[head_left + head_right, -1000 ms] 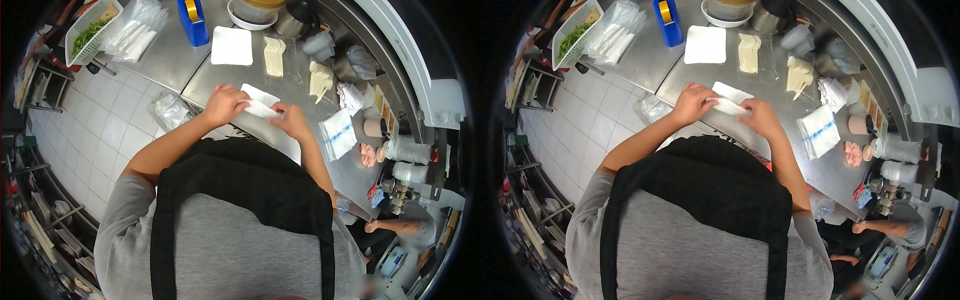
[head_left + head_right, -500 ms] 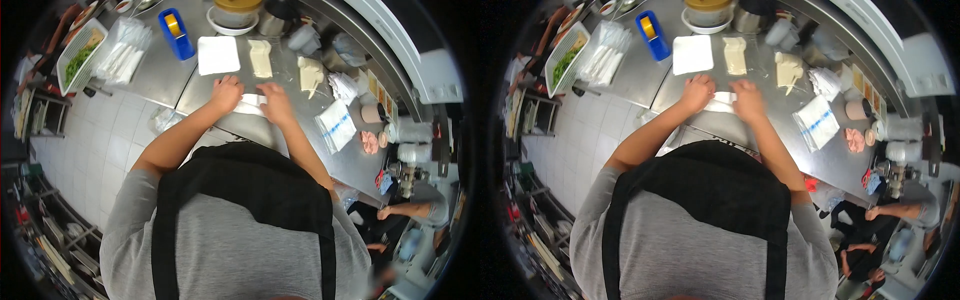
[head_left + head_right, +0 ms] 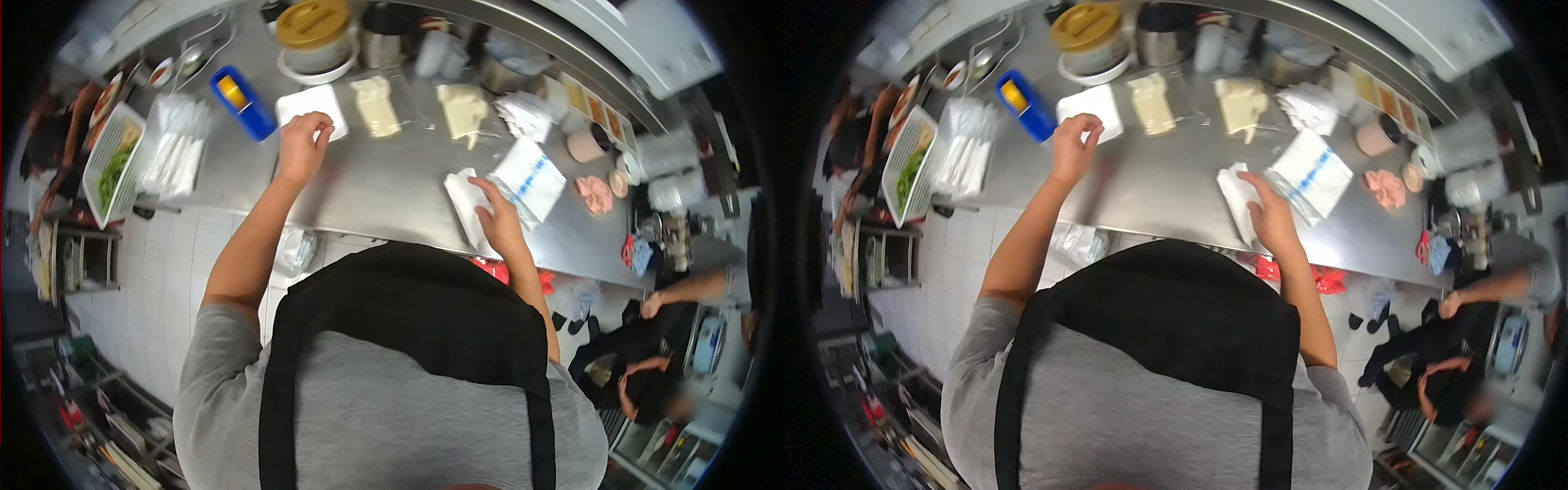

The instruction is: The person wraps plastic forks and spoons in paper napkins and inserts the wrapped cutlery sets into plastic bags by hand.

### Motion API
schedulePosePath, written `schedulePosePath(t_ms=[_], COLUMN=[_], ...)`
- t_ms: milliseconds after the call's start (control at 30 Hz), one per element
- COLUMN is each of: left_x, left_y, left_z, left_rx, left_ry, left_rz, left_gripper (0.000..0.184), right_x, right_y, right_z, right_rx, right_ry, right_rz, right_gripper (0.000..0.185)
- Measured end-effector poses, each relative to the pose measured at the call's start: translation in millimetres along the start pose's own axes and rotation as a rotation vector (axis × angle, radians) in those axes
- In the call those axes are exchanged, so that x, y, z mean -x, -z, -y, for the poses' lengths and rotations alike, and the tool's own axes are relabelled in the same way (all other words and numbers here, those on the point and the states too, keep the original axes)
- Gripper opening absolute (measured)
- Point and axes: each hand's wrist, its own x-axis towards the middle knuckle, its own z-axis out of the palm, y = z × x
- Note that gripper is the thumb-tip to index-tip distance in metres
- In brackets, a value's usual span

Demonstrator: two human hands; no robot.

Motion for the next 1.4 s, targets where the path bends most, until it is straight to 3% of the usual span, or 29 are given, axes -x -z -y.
schedulePosePath(t_ms=[67,100,233,367,500,667,833,933,1000,1067,1133,1233,1267,1400], left_x=[-22,-33,-60,-66,-60,-55,-81,-108,-119,-115,-102,-78,-73,-73], left_y=[-30,-51,-150,-269,-367,-444,-425,-396,-372,-333,-313,-291,-288,-238], left_z=[-23,-43,-163,-286,-371,-394,-398,-374,-334,-300,-264,-243,-243,-259], left_rx=[0.043,0.068,0.281,0.437,0.17,-0.027,-0.069,0.195,0.322,0.221,0.193,0.158,0.183,0.156], left_ry=[-0.073,-0.165,-0.533,-0.788,-0.744,-0.628,-0.658,-0.567,-0.737,-0.706,-0.896,-1.02,-0.992,-0.483], left_rz=[0.061,0.073,0.142,0.438,0.539,0.581,0.519,0.787,0.854,0.908,0.777,0.523,0.499,0.873], left_gripper=[0.009,0.009,0.009,0.009,0.015,0.016,0.013,0.015,0.016,0.016,0.014,0.013,0.012,0.01], right_x=[34,51,122,192,244,283,273,260,248,238,227,209,205,190], right_y=[37,54,112,148,166,172,178,186,191,195,197,194,192,186], right_z=[-19,-29,-56,-82,-85,-87,-93,-107,-109,-116,-118,-113,-112,-100], right_rx=[0.054,0.067,0.179,0.326,0.315,0.256,0.217,0.267,0.252,0.245,0.273,0.25,0.248,0.237], right_ry=[-0.06,-0.203,-0.43,-0.531,-0.657,-0.745,-0.807,-0.733,-0.711,-0.63,-0.582,-0.52,-0.507,-0.509], right_rz=[-0.086,-0.113,-0.294,-0.394,-0.517,-0.636,-0.626,-0.563,-0.527,-0.507,-0.471,-0.442,-0.427,-0.334], right_gripper=[0.045,0.034,0.028,0.025,0.022,0.022,0.021,0.021,0.021,0.022,0.023,0.023,0.023,0.022])
